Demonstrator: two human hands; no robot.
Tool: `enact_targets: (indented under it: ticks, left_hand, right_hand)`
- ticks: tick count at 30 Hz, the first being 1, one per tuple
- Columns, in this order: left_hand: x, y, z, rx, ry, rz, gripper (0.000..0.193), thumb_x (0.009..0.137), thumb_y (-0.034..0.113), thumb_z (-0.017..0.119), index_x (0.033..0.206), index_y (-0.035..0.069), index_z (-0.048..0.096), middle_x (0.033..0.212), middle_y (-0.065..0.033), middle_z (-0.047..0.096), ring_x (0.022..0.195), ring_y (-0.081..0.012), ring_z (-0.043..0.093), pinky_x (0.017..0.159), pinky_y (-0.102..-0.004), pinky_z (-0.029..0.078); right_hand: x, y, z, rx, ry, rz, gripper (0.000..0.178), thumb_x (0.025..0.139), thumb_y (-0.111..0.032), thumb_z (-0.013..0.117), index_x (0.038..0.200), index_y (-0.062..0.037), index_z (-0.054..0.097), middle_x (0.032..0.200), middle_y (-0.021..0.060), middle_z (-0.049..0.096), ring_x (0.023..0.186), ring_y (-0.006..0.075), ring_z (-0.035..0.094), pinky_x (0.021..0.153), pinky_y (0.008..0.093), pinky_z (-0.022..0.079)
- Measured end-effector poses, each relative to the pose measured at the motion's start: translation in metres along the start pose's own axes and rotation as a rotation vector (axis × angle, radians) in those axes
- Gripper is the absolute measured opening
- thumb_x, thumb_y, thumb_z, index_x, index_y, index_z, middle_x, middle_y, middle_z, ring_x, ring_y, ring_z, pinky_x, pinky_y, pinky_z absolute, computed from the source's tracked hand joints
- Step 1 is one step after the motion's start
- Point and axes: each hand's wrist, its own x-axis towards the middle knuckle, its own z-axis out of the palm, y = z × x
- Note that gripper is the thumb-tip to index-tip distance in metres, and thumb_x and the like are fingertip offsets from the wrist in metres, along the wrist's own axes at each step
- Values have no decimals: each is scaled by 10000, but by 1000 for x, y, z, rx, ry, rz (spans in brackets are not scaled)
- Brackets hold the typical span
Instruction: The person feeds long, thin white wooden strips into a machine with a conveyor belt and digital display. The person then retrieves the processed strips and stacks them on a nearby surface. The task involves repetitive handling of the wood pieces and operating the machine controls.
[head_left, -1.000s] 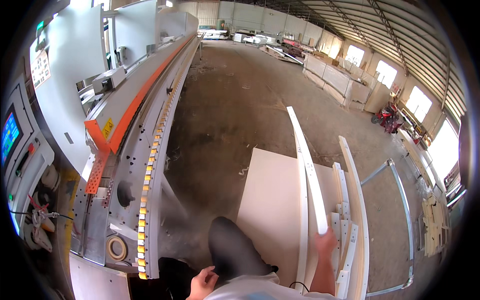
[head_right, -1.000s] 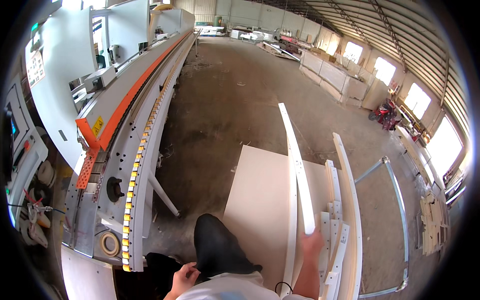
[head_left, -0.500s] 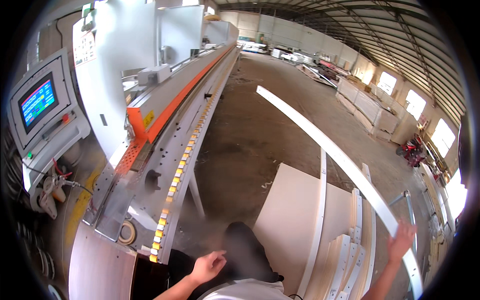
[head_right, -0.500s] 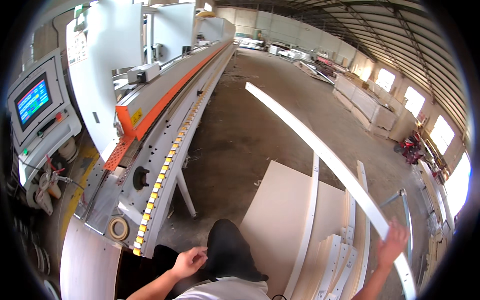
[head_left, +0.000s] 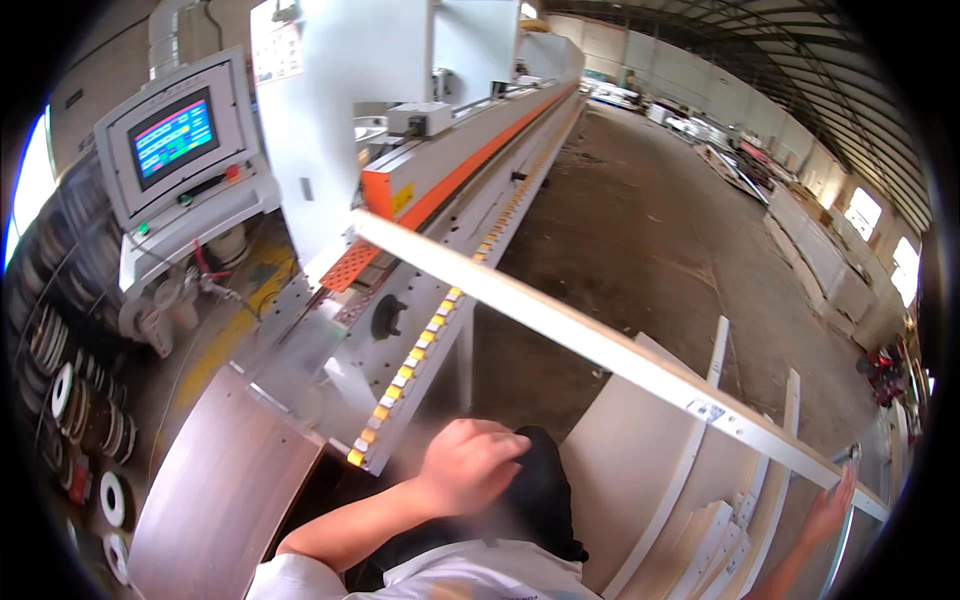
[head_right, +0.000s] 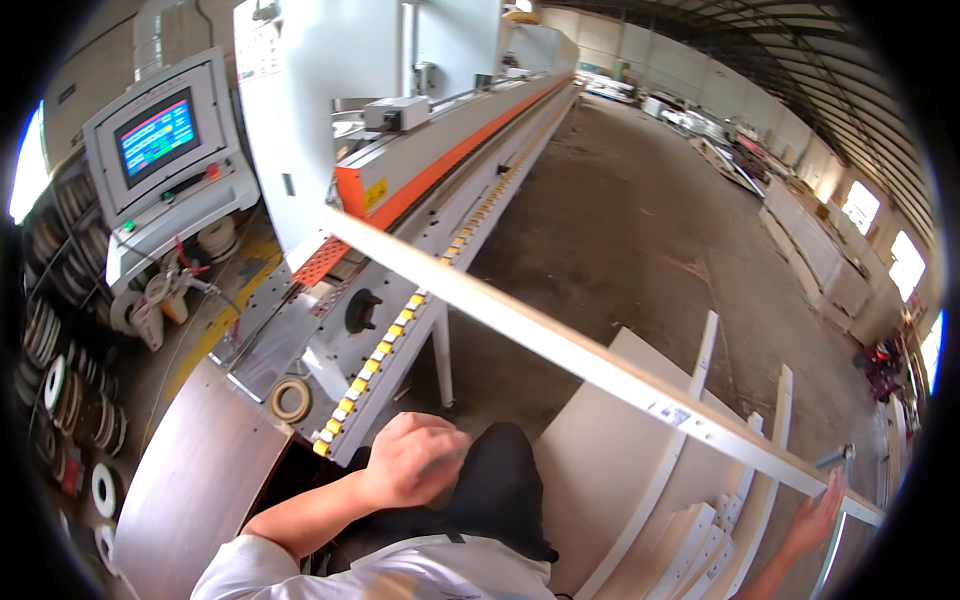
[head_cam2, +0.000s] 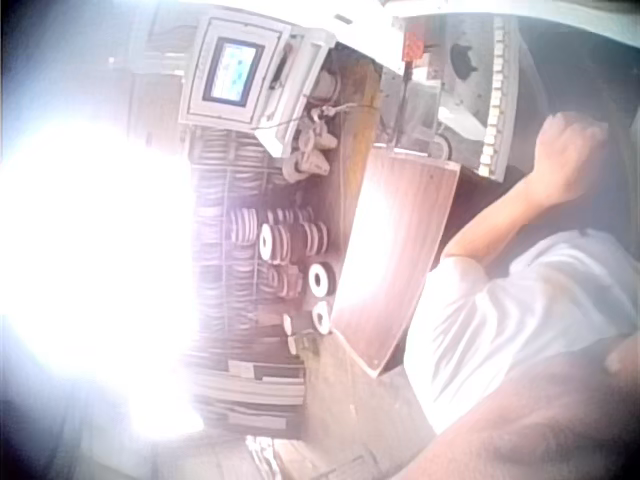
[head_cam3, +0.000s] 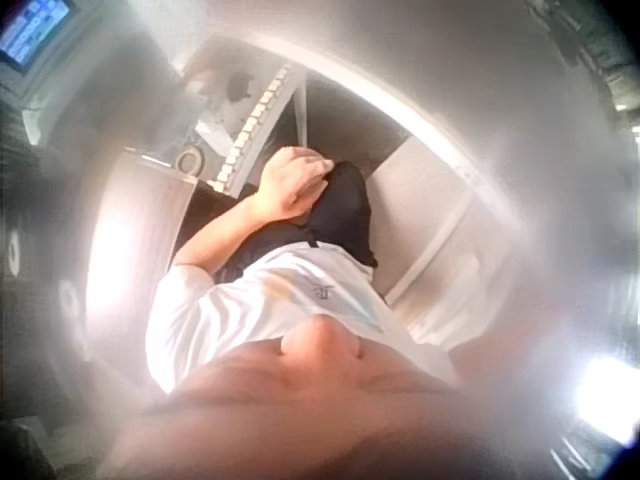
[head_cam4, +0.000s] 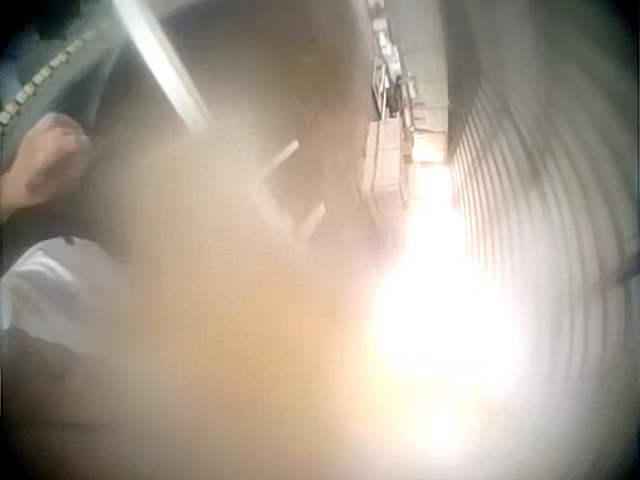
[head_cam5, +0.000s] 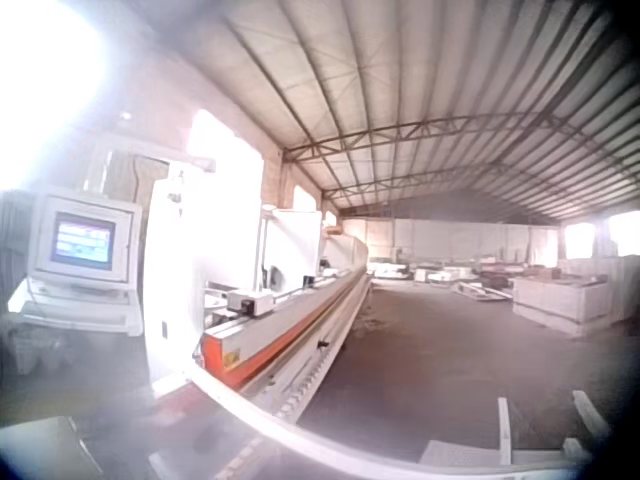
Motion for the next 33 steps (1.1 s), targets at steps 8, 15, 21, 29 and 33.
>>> enact_targets:
  ticks: [8, 15, 21, 29, 33]
  left_hand:
    - [33, 65, -1, 344, -215, 330, 513, 995, 216, 609, 1493, 99, 572, 1566, -87, 572, 1354, -265, 607, 1140, -446, 471]
    - [14, 74, 11, 607, -397, 103, 627, 940, 268, 615, 1525, 51, 552, 1459, -93, 619, 1168, -261, 648, 957, -385, 519]
    - [-37, 42, -52, 516, -468, -399, 537, 834, 319, 820, 1307, 97, 699, 1080, -44, 723, 965, -228, 738, 781, -367, 597]
    - [-135, 50, -154, 476, -492, -856, 542, 817, 377, 860, 1272, 118, 719, 1092, -82, 760, 989, -298, 744, 839, -424, 604]
    - [-173, 64, -178, 429, -541, -1062, 618, 802, 419, 870, 1310, 108, 707, 1123, -98, 755, 1069, -310, 724, 921, -434, 575]
  right_hand:
    - [36, -180, 3, 157, -105, -431, 606, 759, -43, 744, 1358, -76, 662, 1422, 96, 691, 1368, 297, 619, 1301, 626, 275]
    - [31, -404, -57, 705, -243, -859, 617, 589, -128, 804, 1199, -122, 715, 1138, 27, 774, 982, 201, 704, 1243, 765, 296]
    - [-11, -528, -49, 1095, -349, -1007, 544, 692, -212, 856, 1226, -188, 752, 1237, -58, 749, 1109, 158, 685, 1240, 741, 315]
    - [5, -561, 101, 961, -108, -945, 326, 868, -105, 701, 1193, -132, 708, 1292, 15, 741, 1264, 279, 646, 1258, 671, 325]
    - [19, -596, 135, 985, -157, -881, 359, 861, -57, 672, 1211, -119, 718, 1292, 25, 750, 1264, 280, 662, 1241, 618, 364]
